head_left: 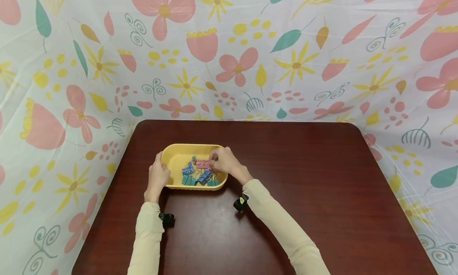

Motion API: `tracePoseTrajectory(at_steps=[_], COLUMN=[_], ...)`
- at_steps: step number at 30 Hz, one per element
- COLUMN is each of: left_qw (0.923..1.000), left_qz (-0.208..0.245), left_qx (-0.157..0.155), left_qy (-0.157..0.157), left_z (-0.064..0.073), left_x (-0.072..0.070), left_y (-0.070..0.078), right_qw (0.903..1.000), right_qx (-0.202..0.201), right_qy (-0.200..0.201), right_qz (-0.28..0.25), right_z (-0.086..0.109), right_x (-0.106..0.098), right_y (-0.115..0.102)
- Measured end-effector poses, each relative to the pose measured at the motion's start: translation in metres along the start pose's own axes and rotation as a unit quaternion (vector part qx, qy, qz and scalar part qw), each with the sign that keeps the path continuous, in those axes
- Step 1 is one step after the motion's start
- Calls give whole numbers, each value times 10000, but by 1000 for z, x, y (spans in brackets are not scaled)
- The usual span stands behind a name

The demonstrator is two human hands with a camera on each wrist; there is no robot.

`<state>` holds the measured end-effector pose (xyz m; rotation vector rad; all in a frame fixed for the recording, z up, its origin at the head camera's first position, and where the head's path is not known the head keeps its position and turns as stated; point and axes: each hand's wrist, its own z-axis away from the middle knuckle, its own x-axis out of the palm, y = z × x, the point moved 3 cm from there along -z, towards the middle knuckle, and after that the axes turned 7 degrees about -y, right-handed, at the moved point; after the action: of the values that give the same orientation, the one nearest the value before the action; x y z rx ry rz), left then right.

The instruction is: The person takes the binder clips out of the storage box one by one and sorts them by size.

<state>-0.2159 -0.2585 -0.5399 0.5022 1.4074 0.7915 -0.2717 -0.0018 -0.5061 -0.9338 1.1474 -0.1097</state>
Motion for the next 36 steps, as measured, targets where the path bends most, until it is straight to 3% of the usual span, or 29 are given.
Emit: tracePoseTrajectory(at_steps=[14,23,36], left_qw=[10000,9995,9996], left_qz=[-67,-251,-222], left_qx=[-50,-130,-100], left_qy=[47,-110,-142], left_z=[-3,-2,4], left_x=[1,1,-1], left_y=[3,3,4], right_qw=[9995,9936,9892], right_qx=[-99,-273,-67], right_qy=[271,921,1236], right_qz=[-138,-591,-782], right_z=[2,7,28], right_x=[-5,-27,-57], right_y=[3,1,14])
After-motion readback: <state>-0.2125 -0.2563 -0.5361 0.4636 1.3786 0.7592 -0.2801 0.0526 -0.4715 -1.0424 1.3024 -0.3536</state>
